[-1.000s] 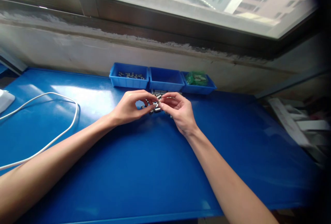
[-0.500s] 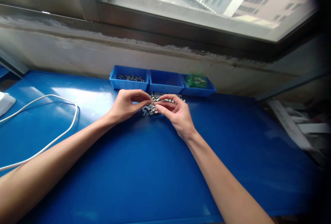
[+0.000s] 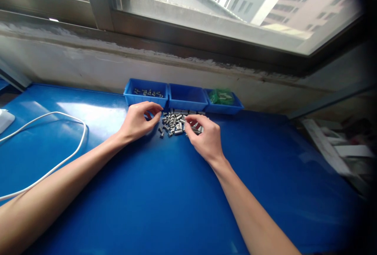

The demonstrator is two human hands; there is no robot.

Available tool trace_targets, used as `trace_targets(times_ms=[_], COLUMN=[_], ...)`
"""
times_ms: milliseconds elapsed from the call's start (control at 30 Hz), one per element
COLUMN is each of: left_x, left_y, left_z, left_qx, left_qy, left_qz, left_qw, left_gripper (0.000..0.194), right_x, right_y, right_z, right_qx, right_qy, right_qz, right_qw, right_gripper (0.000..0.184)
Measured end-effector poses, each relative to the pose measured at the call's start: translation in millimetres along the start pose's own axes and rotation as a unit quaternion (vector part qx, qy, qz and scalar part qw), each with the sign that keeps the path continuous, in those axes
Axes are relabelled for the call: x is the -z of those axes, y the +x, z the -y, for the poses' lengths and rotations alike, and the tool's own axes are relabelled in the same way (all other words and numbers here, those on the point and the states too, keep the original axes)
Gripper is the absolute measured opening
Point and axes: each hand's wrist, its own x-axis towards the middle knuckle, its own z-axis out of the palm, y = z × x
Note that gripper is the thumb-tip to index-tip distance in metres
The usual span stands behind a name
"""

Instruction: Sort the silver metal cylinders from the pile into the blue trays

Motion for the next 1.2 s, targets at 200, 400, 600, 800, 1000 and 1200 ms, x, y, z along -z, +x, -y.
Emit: trace_targets(times_ms=[200,400,600,800,1000,1200], left_x=[8.4,13.8,18.2,16.0,8.2,3.0], left_y=[-2,-5,-2,-1,2,6], left_z=[-6,-7,-6,-10,-14,0], left_qx=[-0.078,-0.119,-0.135,0.001,0.177,0.173], left_qy=[0.043,0.069,0.072,-0.109,-0.297,-0.297], left_qz=[0.134,0.249,0.266,0.182,0.132,0.064], left_qw=[0.987,0.959,0.952,0.977,0.929,0.937], left_gripper=[0.019,0.024,0.013,0.023,0.042,0.039], right_x=[-8,-14,-13,-12,-10,-13], right_y=[-1,-1,-3,-6,-7,-8], right_z=[-1,0,2,5,5,3], right_qx=[0.065,0.085,0.095,0.112,0.132,0.14], right_qy=[-0.069,-0.089,-0.065,-0.045,-0.024,-0.02], right_qz=[0.068,0.075,0.051,0.03,0.005,-0.002], right_qw=[0.993,0.99,0.992,0.992,0.991,0.99], right_gripper=[0.011,0.012,0.011,0.012,0.012,0.013])
